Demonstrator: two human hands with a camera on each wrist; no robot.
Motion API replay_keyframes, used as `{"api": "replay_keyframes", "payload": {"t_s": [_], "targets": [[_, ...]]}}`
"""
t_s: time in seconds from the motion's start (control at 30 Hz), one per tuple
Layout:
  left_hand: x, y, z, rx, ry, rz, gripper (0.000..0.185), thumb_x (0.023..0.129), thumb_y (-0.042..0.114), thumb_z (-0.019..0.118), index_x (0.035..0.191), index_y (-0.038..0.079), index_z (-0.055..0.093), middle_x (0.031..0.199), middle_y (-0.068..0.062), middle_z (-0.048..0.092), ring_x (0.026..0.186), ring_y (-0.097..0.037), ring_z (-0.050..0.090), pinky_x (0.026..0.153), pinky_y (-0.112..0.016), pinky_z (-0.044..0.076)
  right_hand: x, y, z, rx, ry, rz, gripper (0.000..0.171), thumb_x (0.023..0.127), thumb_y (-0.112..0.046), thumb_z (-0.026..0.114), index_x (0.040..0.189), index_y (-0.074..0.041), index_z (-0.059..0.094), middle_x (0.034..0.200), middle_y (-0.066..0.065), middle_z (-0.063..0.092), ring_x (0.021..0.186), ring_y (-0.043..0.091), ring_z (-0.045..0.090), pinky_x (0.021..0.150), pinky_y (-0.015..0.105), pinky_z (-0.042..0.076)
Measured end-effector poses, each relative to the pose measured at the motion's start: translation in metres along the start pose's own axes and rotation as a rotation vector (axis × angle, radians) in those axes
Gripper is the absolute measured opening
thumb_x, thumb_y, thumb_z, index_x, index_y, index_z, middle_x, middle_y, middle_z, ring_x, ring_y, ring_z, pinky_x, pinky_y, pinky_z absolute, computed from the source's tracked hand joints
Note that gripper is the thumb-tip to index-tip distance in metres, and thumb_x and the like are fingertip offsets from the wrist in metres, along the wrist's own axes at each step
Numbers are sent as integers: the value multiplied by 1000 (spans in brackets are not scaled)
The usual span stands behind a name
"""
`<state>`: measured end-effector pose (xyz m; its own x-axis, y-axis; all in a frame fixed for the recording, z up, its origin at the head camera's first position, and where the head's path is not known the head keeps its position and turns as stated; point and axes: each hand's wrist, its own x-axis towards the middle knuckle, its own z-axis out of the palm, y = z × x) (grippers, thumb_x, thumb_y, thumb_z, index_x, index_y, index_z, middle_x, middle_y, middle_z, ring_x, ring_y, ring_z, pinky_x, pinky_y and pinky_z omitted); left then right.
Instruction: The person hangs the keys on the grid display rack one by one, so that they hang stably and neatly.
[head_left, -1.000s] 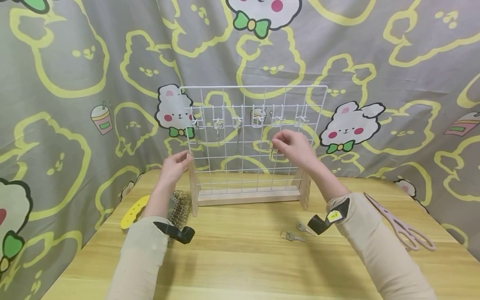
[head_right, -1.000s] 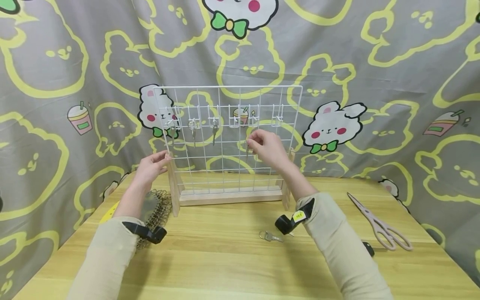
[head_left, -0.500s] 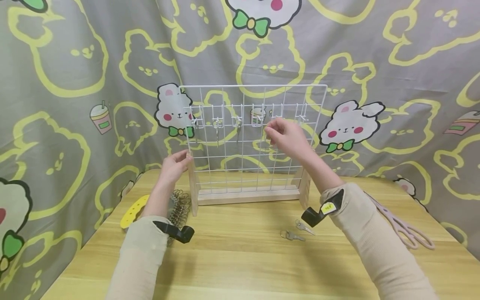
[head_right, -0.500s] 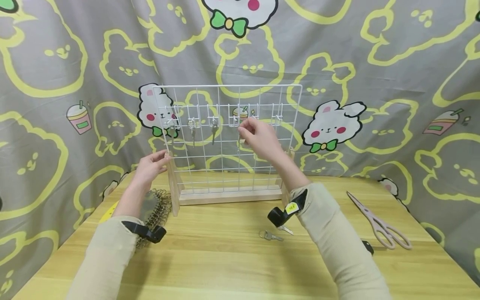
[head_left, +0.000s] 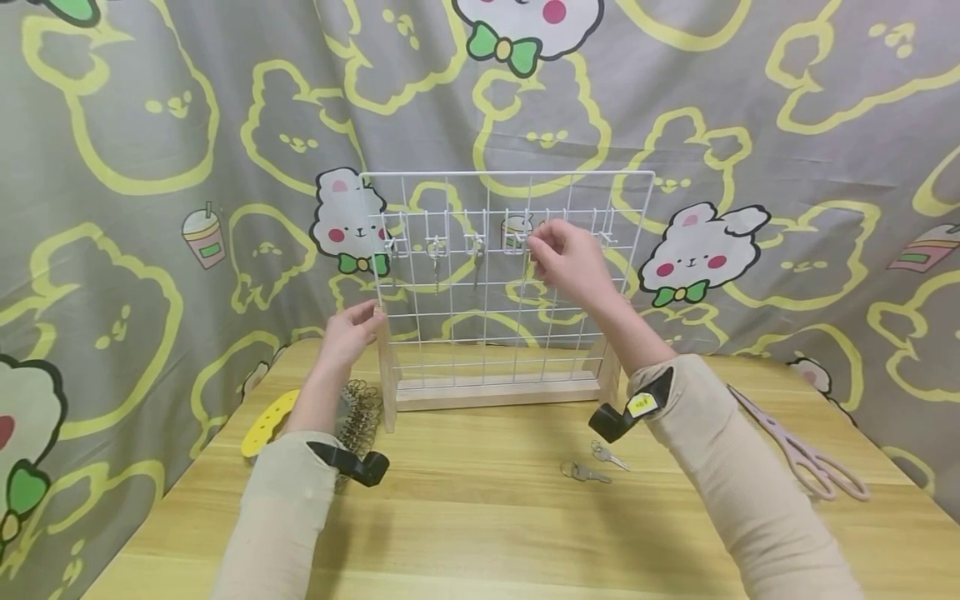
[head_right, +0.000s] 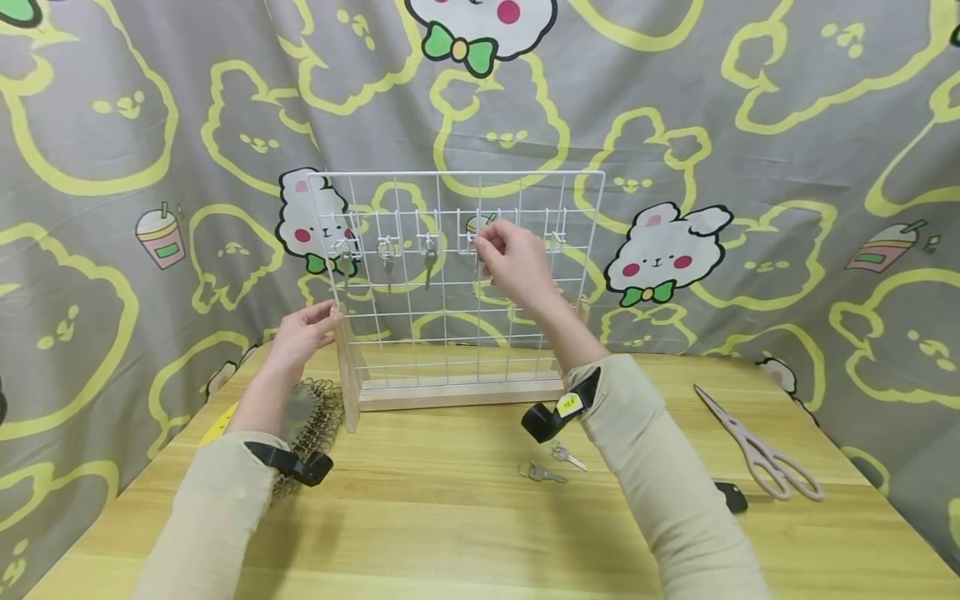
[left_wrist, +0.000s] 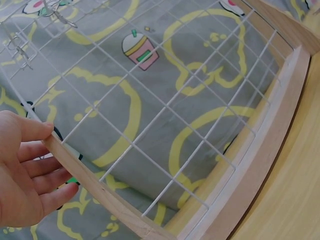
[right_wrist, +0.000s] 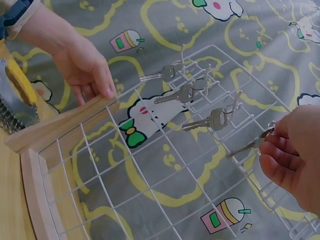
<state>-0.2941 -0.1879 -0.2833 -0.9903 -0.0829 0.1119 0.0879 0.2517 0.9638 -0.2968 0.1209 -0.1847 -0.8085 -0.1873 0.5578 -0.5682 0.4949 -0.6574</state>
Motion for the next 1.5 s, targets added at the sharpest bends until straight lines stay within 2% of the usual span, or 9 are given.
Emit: {"api": "replay_keyframes", "payload": {"t_s": [0.2, 0.53, 0.97, 1.13, 1.37, 1.5], "targets": [[0, 1, 0, -2, -2, 0, 52, 96, 17, 50, 143, 2, 32, 143, -17, 36, 130, -28, 36, 106, -39, 35, -1, -4, 3, 4, 24, -18, 17, 93, -16, 55, 94, -1, 62, 65, 8, 58, 53, 15, 53, 46, 22, 47], [-1, 1, 1, -8, -1, 0, 52, 96, 16, 49, 143, 1, 32, 144, -18, 35, 130, -29, 36, 106, -39, 35, 2, -5, 7, 5, 62, 25, 15, 93, -14, 54, 93, 0, 61, 71, 12, 61, 52, 14, 54, 47, 21, 48], [-1, 1, 0, -12, -7, -3, 53, 96, 15, 49, 143, 2, 30, 145, -18, 34, 130, -29, 35, 107, -39, 34, 1, -2, 10, -80, 13, 51, 18, 95, -13, 52, 97, 1, 62, 78, 18, 64, 59, 21, 60, 51, 23, 54], [0, 0, 0, -8, -10, 3, 53, 96, 15, 49, 143, 1, 30, 145, -18, 34, 131, -29, 35, 107, -39, 34, -1, 1, 11, -96, -32, 82, 21, 96, -16, 51, 100, 1, 62, 74, 13, 62, 62, 25, 61, 53, 25, 54], [-5, 2, 1, 5, -4, 31, 56, 95, 22, 53, 142, -1, 33, 143, -20, 35, 129, -31, 37, 105, -38, 36, -8, 10, 13, -103, -64, 102, 19, 95, -16, 51, 97, 0, 62, 72, 12, 62, 60, 21, 60, 52, 24, 53], [-5, 3, 1, -1, -3, 28, 55, 95, 20, 52, 142, -1, 33, 143, -20, 35, 129, -30, 37, 105, -38, 36, -16, 14, 14, -83, -64, 95, 17, 95, -15, 53, 97, -1, 62, 74, 12, 63, 61, 20, 60, 54, 26, 55]]}}
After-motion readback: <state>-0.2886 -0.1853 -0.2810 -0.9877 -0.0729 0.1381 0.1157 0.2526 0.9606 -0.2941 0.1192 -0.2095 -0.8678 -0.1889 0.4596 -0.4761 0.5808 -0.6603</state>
